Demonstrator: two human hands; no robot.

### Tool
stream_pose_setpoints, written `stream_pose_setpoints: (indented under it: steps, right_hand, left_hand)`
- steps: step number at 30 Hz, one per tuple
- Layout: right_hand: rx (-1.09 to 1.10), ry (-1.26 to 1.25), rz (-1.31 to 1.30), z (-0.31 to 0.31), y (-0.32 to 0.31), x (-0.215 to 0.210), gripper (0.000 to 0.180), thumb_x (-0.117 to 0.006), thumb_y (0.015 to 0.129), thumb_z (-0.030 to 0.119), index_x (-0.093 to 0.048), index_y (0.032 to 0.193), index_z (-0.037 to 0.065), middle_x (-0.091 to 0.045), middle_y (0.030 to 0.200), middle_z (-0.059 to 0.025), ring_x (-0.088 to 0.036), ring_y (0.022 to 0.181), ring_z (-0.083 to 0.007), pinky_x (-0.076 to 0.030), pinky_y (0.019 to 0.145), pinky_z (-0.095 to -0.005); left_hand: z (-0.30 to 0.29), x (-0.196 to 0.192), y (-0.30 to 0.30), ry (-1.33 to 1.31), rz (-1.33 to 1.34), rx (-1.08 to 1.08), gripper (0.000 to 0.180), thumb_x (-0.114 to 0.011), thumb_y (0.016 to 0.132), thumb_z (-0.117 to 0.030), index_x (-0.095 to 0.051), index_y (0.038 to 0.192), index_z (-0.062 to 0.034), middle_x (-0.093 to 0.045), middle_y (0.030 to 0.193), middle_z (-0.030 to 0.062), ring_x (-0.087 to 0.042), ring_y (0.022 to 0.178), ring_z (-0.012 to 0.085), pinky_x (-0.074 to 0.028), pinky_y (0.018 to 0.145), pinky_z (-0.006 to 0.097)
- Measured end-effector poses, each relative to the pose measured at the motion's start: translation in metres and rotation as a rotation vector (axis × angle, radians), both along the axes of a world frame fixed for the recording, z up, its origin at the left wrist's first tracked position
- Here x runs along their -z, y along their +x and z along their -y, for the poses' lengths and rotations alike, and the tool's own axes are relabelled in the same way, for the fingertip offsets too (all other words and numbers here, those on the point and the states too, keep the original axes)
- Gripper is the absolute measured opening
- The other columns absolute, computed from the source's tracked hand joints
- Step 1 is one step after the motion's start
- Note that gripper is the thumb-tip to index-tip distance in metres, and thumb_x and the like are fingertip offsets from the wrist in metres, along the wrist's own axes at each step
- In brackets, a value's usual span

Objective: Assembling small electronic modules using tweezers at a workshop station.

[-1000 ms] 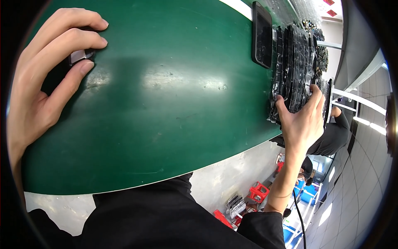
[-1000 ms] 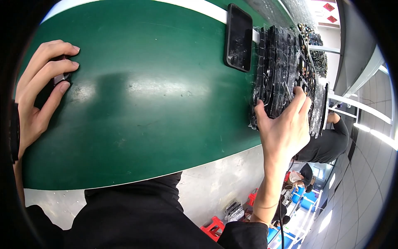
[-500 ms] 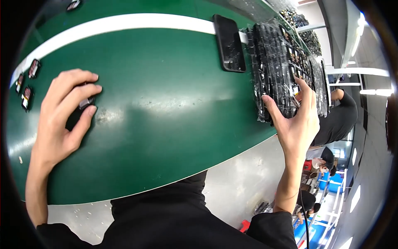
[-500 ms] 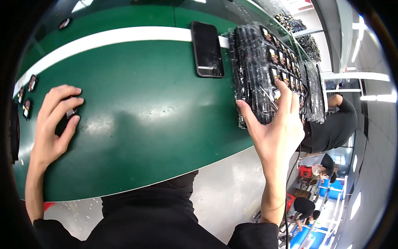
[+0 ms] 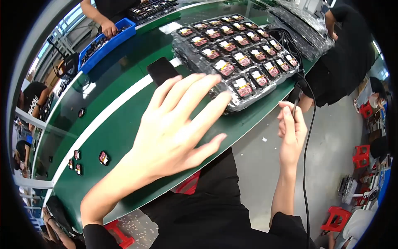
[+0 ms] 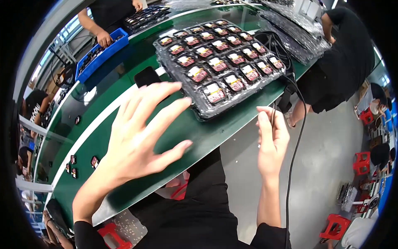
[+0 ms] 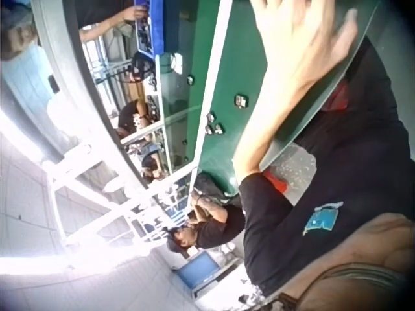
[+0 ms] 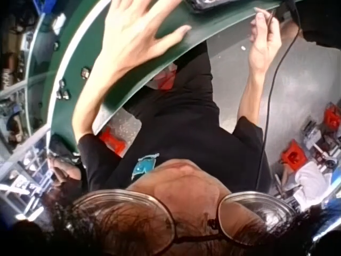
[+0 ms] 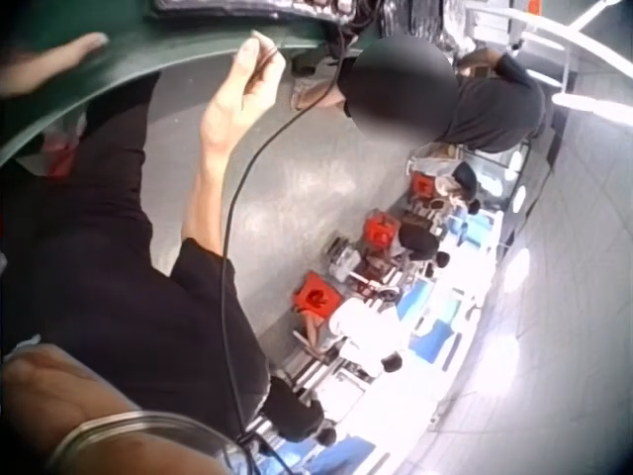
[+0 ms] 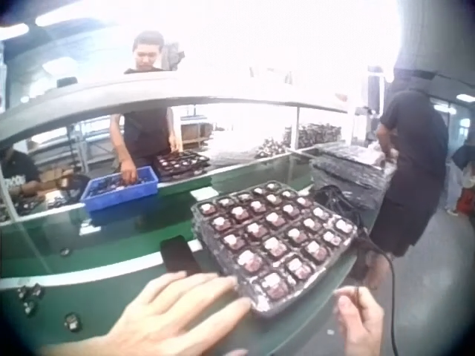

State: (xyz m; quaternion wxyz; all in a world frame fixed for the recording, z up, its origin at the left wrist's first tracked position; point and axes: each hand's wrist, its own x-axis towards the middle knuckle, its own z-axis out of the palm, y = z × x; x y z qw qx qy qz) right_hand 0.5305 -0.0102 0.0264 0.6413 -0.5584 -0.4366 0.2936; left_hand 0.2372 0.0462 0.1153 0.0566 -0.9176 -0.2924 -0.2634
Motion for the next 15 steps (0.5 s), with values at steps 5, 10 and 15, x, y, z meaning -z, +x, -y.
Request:
stream_pose_setpoints:
  steps: [5, 10, 15]
  right_hand:
    - [-0.096, -0.134, -0.316, 0.012, -0.014, 0.058, 0.035, -0.057, 0.120, 0.021, -0.073, 0.141, -0.002, -0.058, 0.096, 0.0055, -0.046, 0.075, -0.0016, -0.039, 0.064, -0.0211]
    - [0.003, 0.002, -0.066, 0.017, -0.013, 0.076, 0.035, -0.068, 0.114, 0.007, -0.072, 0.146, -0.006, -0.059, 0.087, -0.0051, -0.051, 0.072, -0.0093, -0.045, 0.066, -0.0280]
    - [0.033, 0.087, 0.079, 0.012, 0.001, 0.089, 0.037, -0.072, 0.107, -0.002, -0.073, 0.144, -0.007, -0.060, 0.083, -0.0093, -0.052, 0.063, -0.0142, -0.045, 0.061, -0.0280]
  left_hand:
    - [-0.047, 0.009, 0.119, 0.133, -0.169, -0.004, 0.111, -0.102, 0.069, -0.027, -0.050, 0.167, -0.0146, -0.052, 0.168, 0.0181, -0.051, 0.154, 0.0386, -0.040, 0.127, 0.056]
    - [-0.065, 0.038, 0.159, 0.420, -0.475, -0.148, 0.130, -0.105, 0.065, -0.023, -0.039, 0.177, -0.0242, -0.046, 0.174, 0.0144, -0.050, 0.156, 0.0360, -0.042, 0.124, 0.055]
    - [-0.058, 0.031, 0.166, 0.337, -0.545, -0.119, 0.130, -0.102, 0.067, -0.017, -0.038, 0.179, -0.0257, -0.044, 0.177, 0.0145, -0.051, 0.155, 0.0349, -0.046, 0.121, 0.052]
